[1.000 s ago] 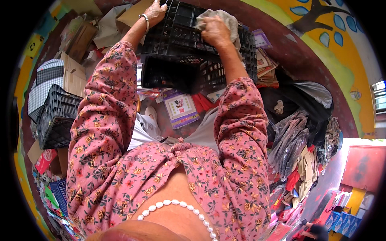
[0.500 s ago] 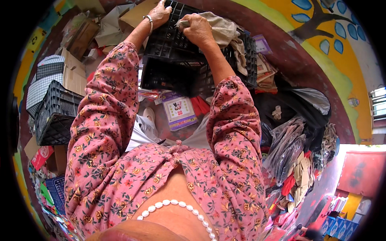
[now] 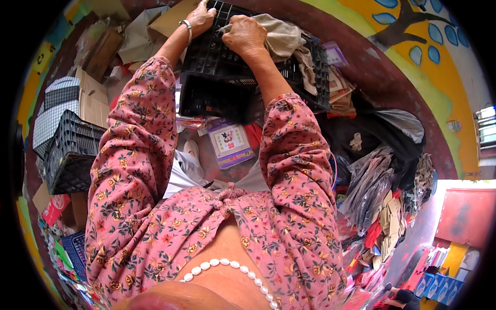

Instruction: The person sits on the floor and wipes a black plastic crate with a cloth. They dip the cloth into a purple basin of water, wring it out, and continue wiping the crate's surfaces and edges.

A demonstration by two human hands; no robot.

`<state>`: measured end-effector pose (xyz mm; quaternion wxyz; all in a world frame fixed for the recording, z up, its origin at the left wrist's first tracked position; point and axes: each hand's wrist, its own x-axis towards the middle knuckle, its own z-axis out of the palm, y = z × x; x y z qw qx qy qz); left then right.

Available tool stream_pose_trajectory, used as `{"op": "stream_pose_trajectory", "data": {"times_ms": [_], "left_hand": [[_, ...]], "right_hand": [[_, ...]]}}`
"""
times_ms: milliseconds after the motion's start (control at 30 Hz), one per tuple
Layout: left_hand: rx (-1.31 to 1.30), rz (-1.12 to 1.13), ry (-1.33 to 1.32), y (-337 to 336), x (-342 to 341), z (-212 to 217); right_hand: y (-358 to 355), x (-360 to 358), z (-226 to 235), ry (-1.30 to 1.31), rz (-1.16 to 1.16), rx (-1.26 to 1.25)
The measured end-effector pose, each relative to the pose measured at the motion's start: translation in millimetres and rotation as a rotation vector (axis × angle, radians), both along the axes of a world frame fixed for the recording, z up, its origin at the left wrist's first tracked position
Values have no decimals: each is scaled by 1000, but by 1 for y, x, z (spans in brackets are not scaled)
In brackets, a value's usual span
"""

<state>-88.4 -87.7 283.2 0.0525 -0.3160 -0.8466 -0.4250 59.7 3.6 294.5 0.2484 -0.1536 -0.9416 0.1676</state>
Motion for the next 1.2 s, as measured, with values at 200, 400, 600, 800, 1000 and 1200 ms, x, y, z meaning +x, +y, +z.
{"op": "stream_pose_trajectory", "data": {"times_ms": [200,400,600,800,1000,1200], "left_hand": [[-24,20,23,1,4,1],[-107,30,118,4,-21,-18],[-109,23,65,5,-2,-3],[-52,-35,130,5,-15,-7],[-324,-86,364,5,-13,-6],[151,-232,-48,-3,-28,-13]], "right_hand": [[4,8,10,-117,-18,21],[54,38,1,207,-174,-137],[12,32,2,434,103,-316],[0,21,-18,291,211,181],[0,46,-22,171,265,505],[-1,45,-22,19,46,560]]}}
